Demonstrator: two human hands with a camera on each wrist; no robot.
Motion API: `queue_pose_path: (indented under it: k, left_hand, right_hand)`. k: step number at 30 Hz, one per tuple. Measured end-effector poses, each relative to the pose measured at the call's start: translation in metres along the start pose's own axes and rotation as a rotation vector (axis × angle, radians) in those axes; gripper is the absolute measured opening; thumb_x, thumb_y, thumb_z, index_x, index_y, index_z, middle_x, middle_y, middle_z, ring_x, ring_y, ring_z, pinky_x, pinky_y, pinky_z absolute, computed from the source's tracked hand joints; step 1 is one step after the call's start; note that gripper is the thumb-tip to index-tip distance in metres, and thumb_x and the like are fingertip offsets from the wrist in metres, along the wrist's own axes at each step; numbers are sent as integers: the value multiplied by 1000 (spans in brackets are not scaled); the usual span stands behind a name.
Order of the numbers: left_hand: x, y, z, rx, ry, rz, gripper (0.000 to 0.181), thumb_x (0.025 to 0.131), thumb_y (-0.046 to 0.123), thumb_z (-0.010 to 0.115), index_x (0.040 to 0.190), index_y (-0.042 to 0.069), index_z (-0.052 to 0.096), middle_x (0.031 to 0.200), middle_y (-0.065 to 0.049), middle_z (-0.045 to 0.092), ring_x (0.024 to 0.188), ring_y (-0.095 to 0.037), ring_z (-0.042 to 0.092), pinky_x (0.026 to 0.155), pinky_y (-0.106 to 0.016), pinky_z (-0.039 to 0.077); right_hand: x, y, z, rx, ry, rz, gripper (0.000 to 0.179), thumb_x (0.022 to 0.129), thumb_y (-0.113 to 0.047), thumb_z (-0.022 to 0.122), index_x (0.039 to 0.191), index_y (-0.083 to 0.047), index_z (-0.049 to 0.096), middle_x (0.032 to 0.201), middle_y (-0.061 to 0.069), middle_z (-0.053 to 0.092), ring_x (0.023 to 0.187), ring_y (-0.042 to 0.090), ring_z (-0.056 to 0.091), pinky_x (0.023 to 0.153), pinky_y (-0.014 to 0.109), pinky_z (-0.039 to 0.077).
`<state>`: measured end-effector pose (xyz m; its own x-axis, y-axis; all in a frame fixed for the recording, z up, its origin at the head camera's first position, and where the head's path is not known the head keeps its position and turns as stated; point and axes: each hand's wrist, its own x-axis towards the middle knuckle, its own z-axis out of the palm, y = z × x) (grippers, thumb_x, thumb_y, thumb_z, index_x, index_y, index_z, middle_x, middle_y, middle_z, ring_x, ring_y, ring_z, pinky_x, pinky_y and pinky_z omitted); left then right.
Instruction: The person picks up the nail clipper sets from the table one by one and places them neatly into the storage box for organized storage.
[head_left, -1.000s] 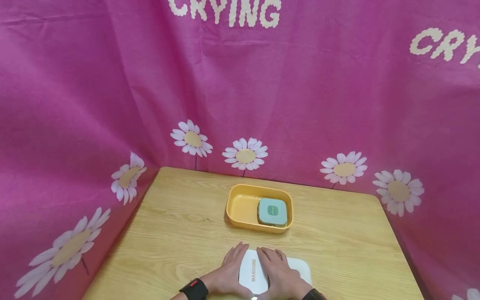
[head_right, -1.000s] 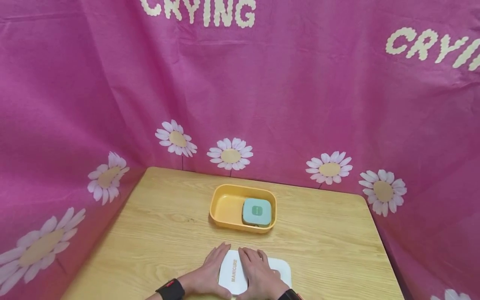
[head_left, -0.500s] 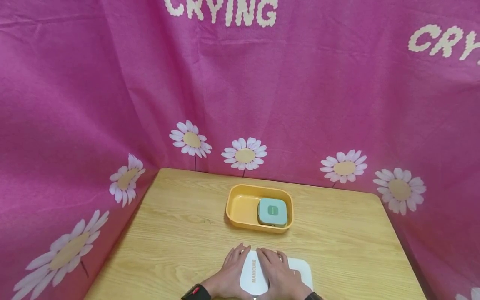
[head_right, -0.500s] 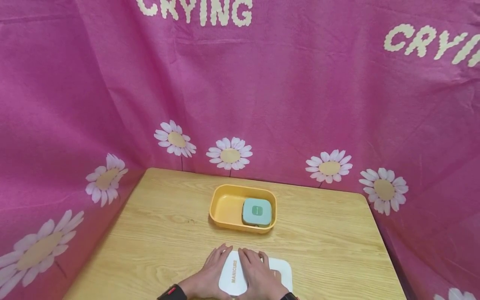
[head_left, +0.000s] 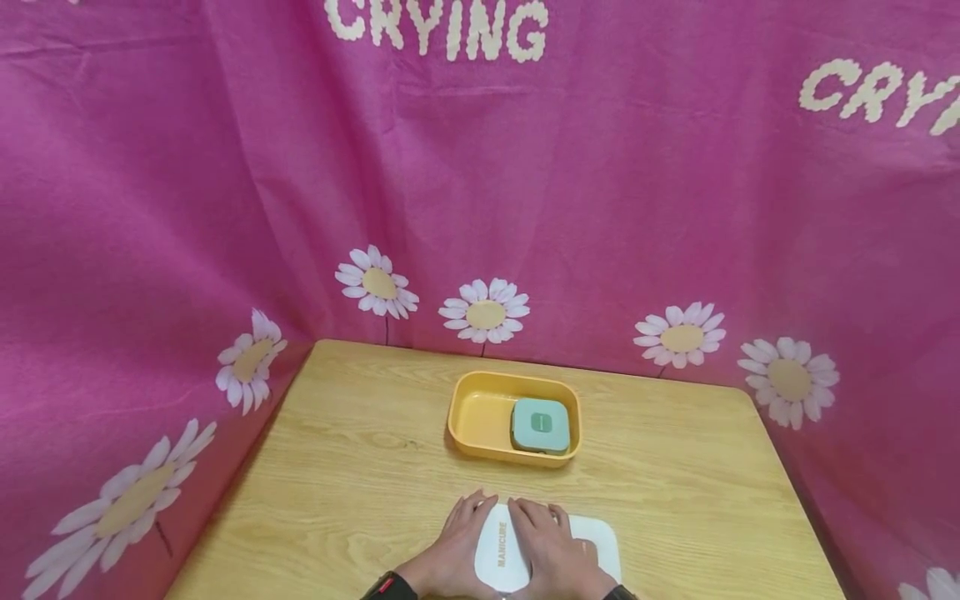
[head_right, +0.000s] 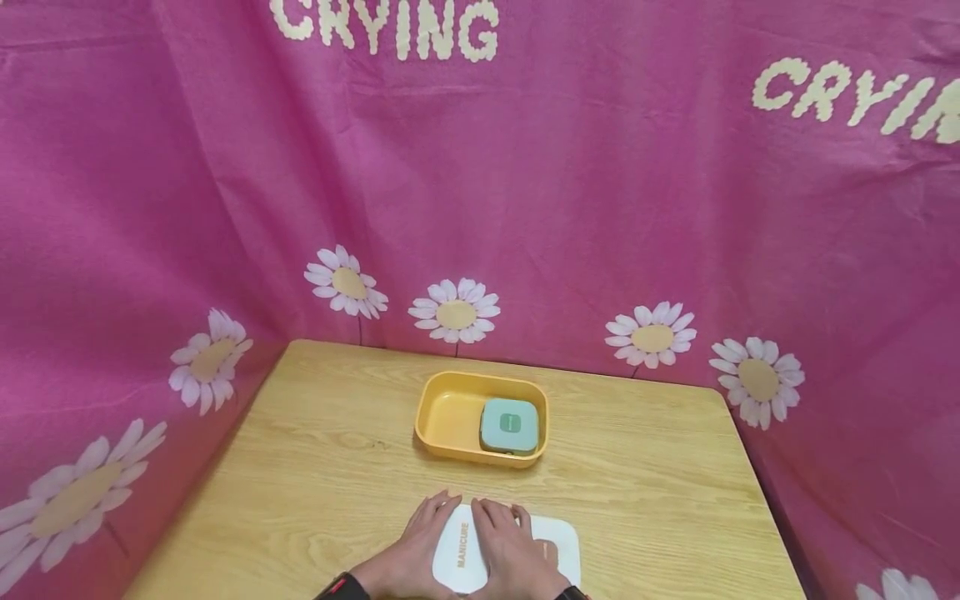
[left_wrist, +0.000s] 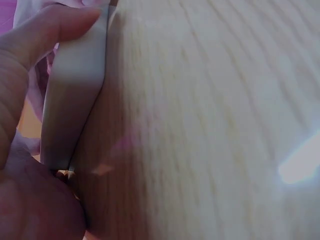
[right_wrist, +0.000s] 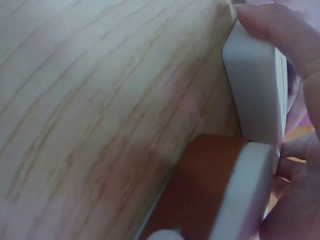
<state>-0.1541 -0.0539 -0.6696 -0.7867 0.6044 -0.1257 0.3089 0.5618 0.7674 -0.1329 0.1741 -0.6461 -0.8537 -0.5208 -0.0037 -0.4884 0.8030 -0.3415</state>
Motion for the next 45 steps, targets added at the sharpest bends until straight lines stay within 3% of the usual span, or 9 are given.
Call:
queue_pose_path:
  k: [5,10,15,22,26,29,32,39,45]
  left_hand:
    - [-3,-1,1,-13,13,40,134,66,62,92,167,13,19,163,-11,27,155,-35,19,121,-62,29]
    - [-3,-4,3,-23,-1,23,134,66,66,89,168,17,18,164,-11,25,154,-33,21,120,-60,34]
    - [-1,-6,2,-25,-2,26,136,64,66,90,169,18,16,163,-9,25,152,-29,24,120,-55,36]
    - [-3,-5,-5,-41,2,43,136,65,61,92,169,17,17,159,-5,28,143,-20,32,117,-43,40]
    - [-5,-2,-9,-54,-2,36,135,66,63,91,169,18,16,158,-3,28,139,-16,34,115,-38,42]
    - [-5,2,-9,-66,0,29,134,66,64,90,169,20,16,157,-1,29,137,-15,35,112,-36,43]
    - [-4,6,-11,-60,16,39,133,67,63,90,169,21,17,157,-2,28,138,-16,35,110,-35,44]
    - [-2,14,-23,-31,37,54,132,68,60,91,169,17,18,157,-2,29,139,-17,35,112,-35,43]
    - [1,20,-33,-16,53,77,133,67,61,90,169,16,18,159,-3,28,139,-17,35,114,-39,43]
  right_hand:
    - [-2,1,3,-54,65,-49,126,71,-95,60,154,-2,47,148,10,54,135,26,50,108,58,42]
    - [-3,2,5,-36,62,-34,127,70,-97,58,154,-3,47,147,10,54,134,28,51,107,59,42]
    - [-1,0,3,26,10,19,131,69,-97,61,157,-2,41,150,12,51,136,32,49,108,61,43]
    - [3,-7,-5,69,-73,121,136,63,-99,63,162,-10,35,156,11,45,136,38,48,88,67,53]
    - [4,-10,-8,38,-61,73,132,67,-98,60,163,-11,34,157,10,44,138,33,48,91,63,52]
    - [6,-11,-9,9,-35,3,130,71,-97,57,162,-7,34,156,13,45,140,32,46,105,58,47]
    - [8,-12,-12,-16,-22,-23,130,71,-96,58,162,-7,33,156,13,45,141,33,44,110,59,44]
    - [13,-11,-25,-5,29,-68,130,65,-82,79,160,-4,36,152,12,48,139,31,45,112,58,43]
    - [17,-9,-34,33,50,-77,129,64,-71,86,161,-4,34,155,14,46,144,32,42,118,57,38]
